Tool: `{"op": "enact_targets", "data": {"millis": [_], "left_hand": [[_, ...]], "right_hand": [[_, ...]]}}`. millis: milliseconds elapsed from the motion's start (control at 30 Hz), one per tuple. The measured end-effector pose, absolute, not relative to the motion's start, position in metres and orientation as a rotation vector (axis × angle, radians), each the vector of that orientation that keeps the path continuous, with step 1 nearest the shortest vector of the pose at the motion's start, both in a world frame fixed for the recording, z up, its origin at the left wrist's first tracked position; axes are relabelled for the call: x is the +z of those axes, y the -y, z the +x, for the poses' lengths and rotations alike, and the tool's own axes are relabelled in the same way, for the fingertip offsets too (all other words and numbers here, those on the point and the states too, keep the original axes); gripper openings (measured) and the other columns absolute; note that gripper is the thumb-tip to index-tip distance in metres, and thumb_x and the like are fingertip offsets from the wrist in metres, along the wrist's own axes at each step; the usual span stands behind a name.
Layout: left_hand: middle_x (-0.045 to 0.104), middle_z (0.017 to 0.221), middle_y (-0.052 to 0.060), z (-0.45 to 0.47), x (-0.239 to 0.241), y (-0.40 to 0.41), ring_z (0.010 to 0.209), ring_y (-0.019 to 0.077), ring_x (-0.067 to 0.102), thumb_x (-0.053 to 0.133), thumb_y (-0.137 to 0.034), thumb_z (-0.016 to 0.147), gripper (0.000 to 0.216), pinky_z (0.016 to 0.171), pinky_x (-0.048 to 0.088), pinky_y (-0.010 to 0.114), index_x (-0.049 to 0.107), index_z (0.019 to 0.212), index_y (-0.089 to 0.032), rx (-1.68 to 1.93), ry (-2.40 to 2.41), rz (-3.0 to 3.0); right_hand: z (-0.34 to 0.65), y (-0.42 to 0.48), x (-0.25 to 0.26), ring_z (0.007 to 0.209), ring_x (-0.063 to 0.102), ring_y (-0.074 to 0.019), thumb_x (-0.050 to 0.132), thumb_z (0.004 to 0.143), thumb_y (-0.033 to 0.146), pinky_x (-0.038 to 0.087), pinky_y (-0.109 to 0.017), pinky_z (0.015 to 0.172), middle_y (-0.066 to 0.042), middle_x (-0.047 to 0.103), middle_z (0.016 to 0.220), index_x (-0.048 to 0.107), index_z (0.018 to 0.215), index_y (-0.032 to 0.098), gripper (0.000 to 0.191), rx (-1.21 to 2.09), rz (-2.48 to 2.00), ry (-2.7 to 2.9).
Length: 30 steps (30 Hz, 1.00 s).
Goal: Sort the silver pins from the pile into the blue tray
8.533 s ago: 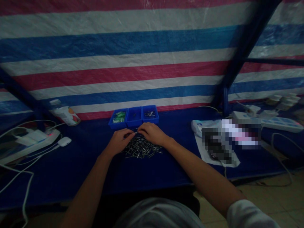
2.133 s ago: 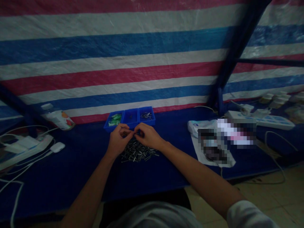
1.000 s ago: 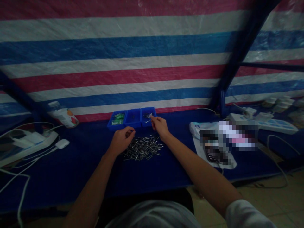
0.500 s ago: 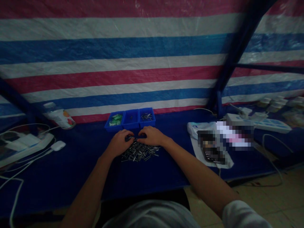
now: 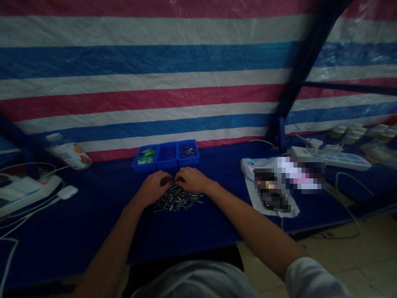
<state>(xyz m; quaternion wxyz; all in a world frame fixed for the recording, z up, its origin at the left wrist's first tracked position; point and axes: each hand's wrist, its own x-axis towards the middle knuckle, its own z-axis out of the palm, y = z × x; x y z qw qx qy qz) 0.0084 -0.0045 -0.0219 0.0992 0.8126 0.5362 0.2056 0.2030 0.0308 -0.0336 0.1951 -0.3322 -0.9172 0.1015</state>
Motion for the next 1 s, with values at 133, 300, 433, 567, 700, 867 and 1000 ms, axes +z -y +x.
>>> {"op": "enact_targets", "data": {"millis": [133, 300, 433, 567, 700, 867, 1000], "left_hand": [[0.067, 0.091, 0.006, 0.0087, -0.022, 0.0046, 0.082, 0.0202, 0.062, 0.05, -0.029, 0.083, 0.022, 0.076, 0.046, 0.032, 0.068, 0.091, -0.019, 0.606, -1.573, 2.399], [0.067, 0.09, 0.005, 0.0084, -0.0222, 0.0043, 0.082, 0.0199, 0.062, 0.049, -0.026, 0.083, 0.022, 0.076, 0.046, 0.032, 0.067, 0.092, -0.019, 0.605, -1.565, 2.399], [0.067, 0.089, 0.005, 0.0083, -0.0231, 0.0038, 0.08, 0.0195, 0.062, 0.049, -0.025, 0.082, 0.022, 0.074, 0.046, 0.031, 0.068, 0.093, -0.019, 0.612, -1.565, 2.408], [0.067, 0.088, 0.005, 0.0074, -0.0241, 0.0031, 0.078, 0.0188, 0.062, 0.048, -0.025, 0.083, 0.022, 0.073, 0.046, 0.03, 0.069, 0.091, -0.019, 0.619, -1.566, 2.407], [0.067, 0.086, 0.004, 0.0065, -0.0245, 0.0028, 0.077, 0.0188, 0.062, 0.049, -0.026, 0.084, 0.022, 0.071, 0.045, 0.03, 0.069, 0.089, -0.02, 0.608, -1.558, 2.416], [0.068, 0.089, 0.004, 0.0095, -0.0218, 0.0044, 0.081, 0.0195, 0.062, 0.052, -0.032, 0.085, 0.022, 0.074, 0.045, 0.031, 0.07, 0.089, -0.02, 0.665, -1.552, 2.405], [0.068, 0.091, 0.005, 0.0109, -0.02, 0.0048, 0.083, 0.0196, 0.062, 0.051, -0.036, 0.088, 0.025, 0.076, 0.045, 0.031, 0.07, 0.091, -0.019, 0.721, -1.537, 2.406]], "right_hand": [[0.202, -0.0293, -0.0339, 0.087, 0.06, -0.019, 0.052, 0.088, 0.026, 0.04, -0.029, 0.069, -0.007, 0.066, 0.096, 0.069, 0.098, 0.02, 0.021, 0.232, -0.925, 2.591], [0.2004, -0.0245, -0.0287, 0.085, 0.06, -0.0195, 0.048, 0.088, 0.024, 0.04, -0.029, 0.067, -0.008, 0.066, 0.095, 0.069, 0.097, 0.019, 0.023, 0.165, -0.96, 2.623], [0.1999, -0.0225, -0.0266, 0.086, 0.06, -0.0195, 0.05, 0.086, 0.021, 0.041, -0.029, 0.069, -0.008, 0.066, 0.097, 0.069, 0.1, 0.019, 0.024, 0.162, -0.965, 2.626], [0.2002, -0.0233, -0.0276, 0.087, 0.06, -0.0192, 0.049, 0.085, 0.019, 0.041, -0.029, 0.07, -0.008, 0.066, 0.097, 0.069, 0.1, 0.019, 0.025, 0.204, -0.957, 2.607], [0.2016, -0.025, -0.0278, 0.087, 0.059, -0.0188, 0.047, 0.086, 0.017, 0.042, -0.03, 0.073, -0.008, 0.066, 0.097, 0.068, 0.101, 0.019, 0.026, 0.254, -0.944, 2.579], [0.2015, -0.0278, -0.028, 0.087, 0.058, -0.0172, 0.045, 0.087, 0.015, 0.043, -0.029, 0.078, -0.008, 0.064, 0.095, 0.068, 0.097, 0.015, 0.025, 0.322, -0.923, 2.5], [0.1983, -0.029, -0.0297, 0.089, 0.057, -0.0166, 0.044, 0.087, 0.012, 0.042, -0.029, 0.082, -0.009, 0.064, 0.095, 0.067, 0.097, 0.012, 0.025, 0.412, -0.905, 2.421]]}}
